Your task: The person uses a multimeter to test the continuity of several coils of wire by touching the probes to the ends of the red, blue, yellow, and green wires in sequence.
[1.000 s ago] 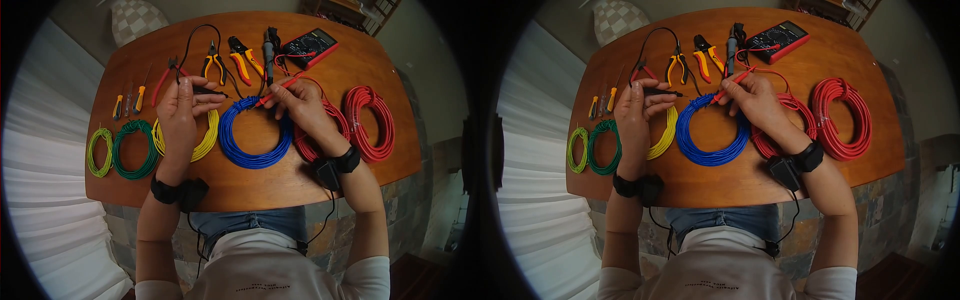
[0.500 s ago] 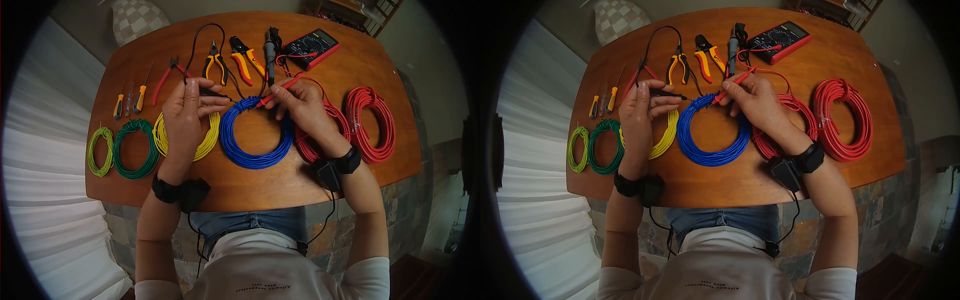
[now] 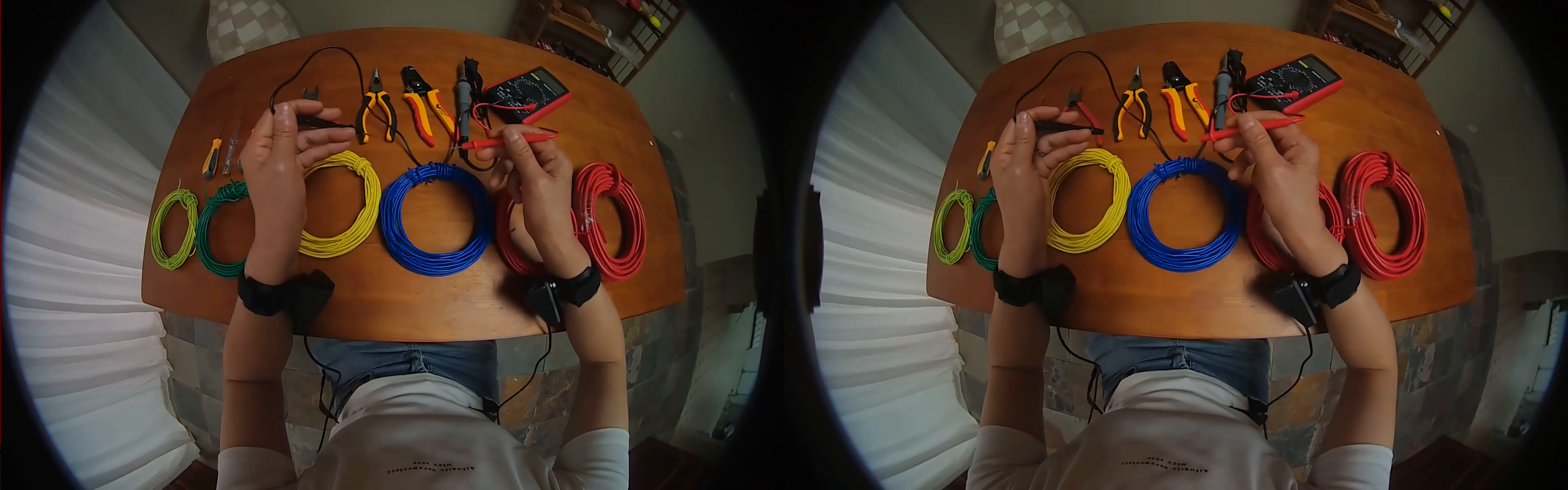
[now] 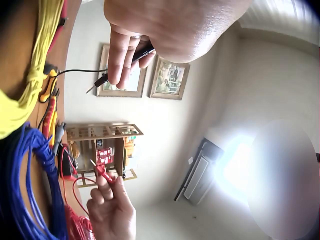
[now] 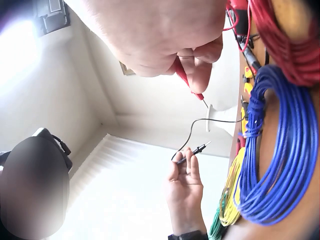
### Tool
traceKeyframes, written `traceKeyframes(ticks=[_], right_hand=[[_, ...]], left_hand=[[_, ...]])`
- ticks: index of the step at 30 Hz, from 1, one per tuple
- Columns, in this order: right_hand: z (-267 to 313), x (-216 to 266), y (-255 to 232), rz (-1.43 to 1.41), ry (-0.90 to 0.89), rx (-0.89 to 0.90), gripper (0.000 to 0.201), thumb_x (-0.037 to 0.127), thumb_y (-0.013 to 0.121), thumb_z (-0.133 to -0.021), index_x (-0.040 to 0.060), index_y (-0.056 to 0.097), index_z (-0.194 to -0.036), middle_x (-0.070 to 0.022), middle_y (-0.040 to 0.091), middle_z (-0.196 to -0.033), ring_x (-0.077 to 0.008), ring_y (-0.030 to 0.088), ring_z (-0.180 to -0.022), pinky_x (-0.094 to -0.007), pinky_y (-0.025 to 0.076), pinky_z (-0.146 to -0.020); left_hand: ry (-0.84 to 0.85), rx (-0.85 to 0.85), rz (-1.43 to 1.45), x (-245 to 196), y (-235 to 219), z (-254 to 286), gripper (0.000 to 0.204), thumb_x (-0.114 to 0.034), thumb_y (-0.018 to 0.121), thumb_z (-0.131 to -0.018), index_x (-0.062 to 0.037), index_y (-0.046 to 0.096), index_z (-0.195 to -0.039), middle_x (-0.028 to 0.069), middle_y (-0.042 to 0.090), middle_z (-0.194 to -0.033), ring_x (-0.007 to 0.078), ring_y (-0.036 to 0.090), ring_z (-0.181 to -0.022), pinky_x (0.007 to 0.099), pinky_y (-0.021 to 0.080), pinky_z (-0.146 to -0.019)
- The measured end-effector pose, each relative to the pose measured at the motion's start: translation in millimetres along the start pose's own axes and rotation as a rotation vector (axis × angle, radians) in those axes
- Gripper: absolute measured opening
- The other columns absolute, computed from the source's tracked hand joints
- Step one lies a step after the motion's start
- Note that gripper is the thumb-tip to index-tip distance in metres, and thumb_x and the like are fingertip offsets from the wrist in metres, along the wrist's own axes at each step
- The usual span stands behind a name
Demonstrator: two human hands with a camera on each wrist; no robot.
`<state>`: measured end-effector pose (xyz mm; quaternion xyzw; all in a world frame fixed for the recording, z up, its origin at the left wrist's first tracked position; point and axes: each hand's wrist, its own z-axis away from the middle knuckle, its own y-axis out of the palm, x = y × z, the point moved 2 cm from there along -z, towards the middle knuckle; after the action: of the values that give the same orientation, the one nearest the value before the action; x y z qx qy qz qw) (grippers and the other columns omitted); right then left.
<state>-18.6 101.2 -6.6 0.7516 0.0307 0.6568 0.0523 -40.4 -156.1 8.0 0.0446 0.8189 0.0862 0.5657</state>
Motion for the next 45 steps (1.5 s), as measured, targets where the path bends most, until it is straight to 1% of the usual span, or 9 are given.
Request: traceKeyframes(ticks=[1, 2, 5, 6, 10, 14, 19, 24, 45], right_hand=[[3, 5, 5, 0.036, 0.030, 0.023, 0.023, 0.022, 0.053, -0.095, 0.0004, 0.060, -0.100, -0.0094, 0.067, -0.082, -0.0085, 0.056, -0.057, -0.0195, 0.045, -0.052], [3, 3, 14, -0.008, -0.045, 0.068, 0.024, 0.022, 0.053, -0.095, -0.0003, 0.060, -0.099, -0.0090, 0.067, -0.079, -0.0089, 0.056, -0.055, -0.0192, 0.044, -0.051], [2, 14, 43, 0.064, 0.057, 0.174, 0.023, 0.020, 0.053, -0.095, -0.0016, 0.060, -0.098, -0.0092, 0.067, -0.078, -0.0094, 0.057, -0.055, -0.0197, 0.044, -0.050], [-1, 13, 55, 0.061, 0.053, 0.200, 0.023, 0.019, 0.053, -0.094, -0.0026, 0.060, -0.097, -0.0089, 0.067, -0.078, -0.0094, 0.056, -0.053, -0.0203, 0.044, -0.051], [-27, -11, 90, 0.168, 0.045, 0.260, 0.022, 0.018, 0.055, -0.093, -0.0035, 0.061, -0.094, -0.0084, 0.066, -0.076, -0.0098, 0.056, -0.053, -0.0218, 0.046, -0.051], [-46, -38, 107, 0.229, 0.027, 0.300, 0.022, 0.017, 0.055, -0.093, -0.0041, 0.061, -0.093, -0.0083, 0.066, -0.073, -0.0108, 0.057, -0.053, -0.0230, 0.046, -0.052], [-48, -46, 106, 0.230, 0.063, 0.269, 0.023, 0.017, 0.055, -0.093, -0.0046, 0.061, -0.093, -0.0093, 0.066, -0.074, -0.0112, 0.057, -0.053, -0.0233, 0.046, -0.051], [-50, -48, 104, 0.227, 0.061, 0.280, 0.024, 0.019, 0.055, -0.093, -0.0043, 0.060, -0.092, -0.0093, 0.066, -0.073, -0.0109, 0.057, -0.053, -0.0234, 0.046, -0.051], [-48, -47, 109, 0.292, 0.055, 0.288, 0.026, 0.021, 0.053, -0.095, -0.0040, 0.061, -0.090, -0.0087, 0.067, -0.073, -0.0098, 0.057, -0.053, -0.0224, 0.045, -0.051]], left_hand=[[0.015, -0.011, 0.003, -4, -6, -2, 0.035, -0.026, 0.036, -0.101, 0.0047, 0.053, -0.100, 0.0172, 0.062, -0.094, 0.0241, 0.067, -0.079, 0.0307, 0.057, -0.070], [0.008, -0.025, -0.018, -10, -11, -3, 0.035, -0.026, 0.036, -0.101, 0.0046, 0.053, -0.100, 0.0171, 0.062, -0.094, 0.0240, 0.067, -0.078, 0.0305, 0.058, -0.070], [0.002, -0.010, -0.094, -17, -30, -7, 0.035, -0.026, 0.037, -0.100, 0.0047, 0.053, -0.100, 0.0169, 0.062, -0.093, 0.0232, 0.067, -0.078, 0.0295, 0.058, -0.069], [-0.009, -0.015, -0.099, -17, -35, -6, 0.035, -0.026, 0.037, -0.100, 0.0047, 0.053, -0.100, 0.0168, 0.062, -0.093, 0.0228, 0.067, -0.078, 0.0292, 0.057, -0.069], [-0.041, -0.036, -0.132, -15, -57, -3, 0.033, -0.024, 0.038, -0.100, 0.0047, 0.054, -0.100, 0.0158, 0.062, -0.092, 0.0214, 0.067, -0.077, 0.0275, 0.057, -0.067], [-0.045, -0.066, -0.157, -13, -83, 0, 0.033, -0.024, 0.038, -0.100, 0.0048, 0.055, -0.099, 0.0154, 0.062, -0.091, 0.0212, 0.067, -0.076, 0.0271, 0.057, -0.066], [-0.112, -0.117, -0.130, -8, -101, 8, 0.033, -0.023, 0.038, -0.100, 0.0049, 0.055, -0.098, 0.0154, 0.062, -0.090, 0.0211, 0.068, -0.074, 0.0266, 0.057, -0.064], [-0.139, -0.082, -0.139, -11, -101, 9, 0.033, -0.023, 0.039, -0.100, 0.0047, 0.056, -0.097, 0.0153, 0.063, -0.087, 0.0204, 0.067, -0.071, 0.0264, 0.057, -0.062], [-0.110, -0.067, -0.145, -23, -105, 14, 0.034, -0.024, 0.038, -0.100, 0.0042, 0.057, -0.094, 0.0122, 0.063, -0.081, 0.0158, 0.066, -0.062, 0.0224, 0.054, -0.054]])
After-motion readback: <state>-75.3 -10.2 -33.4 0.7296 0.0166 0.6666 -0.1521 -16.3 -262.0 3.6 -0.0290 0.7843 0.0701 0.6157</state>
